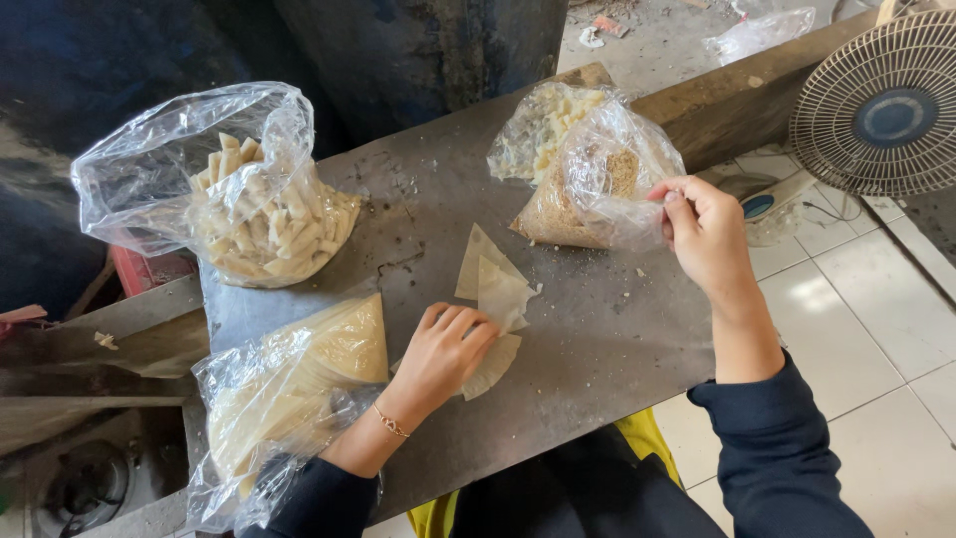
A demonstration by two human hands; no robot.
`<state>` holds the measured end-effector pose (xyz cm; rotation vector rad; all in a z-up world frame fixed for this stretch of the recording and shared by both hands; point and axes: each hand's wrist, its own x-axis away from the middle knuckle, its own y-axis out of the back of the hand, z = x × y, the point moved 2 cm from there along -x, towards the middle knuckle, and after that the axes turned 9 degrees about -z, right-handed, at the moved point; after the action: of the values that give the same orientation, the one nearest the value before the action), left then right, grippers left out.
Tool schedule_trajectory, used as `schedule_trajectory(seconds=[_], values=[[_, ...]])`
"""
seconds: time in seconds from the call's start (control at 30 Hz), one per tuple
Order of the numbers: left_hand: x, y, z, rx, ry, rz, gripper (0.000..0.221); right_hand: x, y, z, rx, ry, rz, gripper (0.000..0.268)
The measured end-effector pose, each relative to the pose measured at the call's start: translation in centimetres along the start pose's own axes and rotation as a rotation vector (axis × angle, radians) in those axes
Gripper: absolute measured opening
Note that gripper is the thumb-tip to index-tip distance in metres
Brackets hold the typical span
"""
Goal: The person prepares snacks by using a spoon to place filling from a plastic bag onto triangular pastry sheets and then folding the sheets into triangular shapes on a metal table.
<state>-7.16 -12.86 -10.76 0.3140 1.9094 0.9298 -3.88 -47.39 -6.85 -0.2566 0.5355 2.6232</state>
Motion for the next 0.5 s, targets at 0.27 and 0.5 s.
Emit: schedule_trajectory(seconds=[0.27,0.5], values=[[-0.3,0.5,-0.2,-0.084,0.021,-0.113,0.014,-0.6,1.0,-0.5,-0.205,-0.103,-0.116,0.018],[-0.4,-1.1,0.4,-0.032,0.256,-0.187,0.009,-0.8,2.4,-0.5,-0.347,-0.098,-0.216,0.017]])
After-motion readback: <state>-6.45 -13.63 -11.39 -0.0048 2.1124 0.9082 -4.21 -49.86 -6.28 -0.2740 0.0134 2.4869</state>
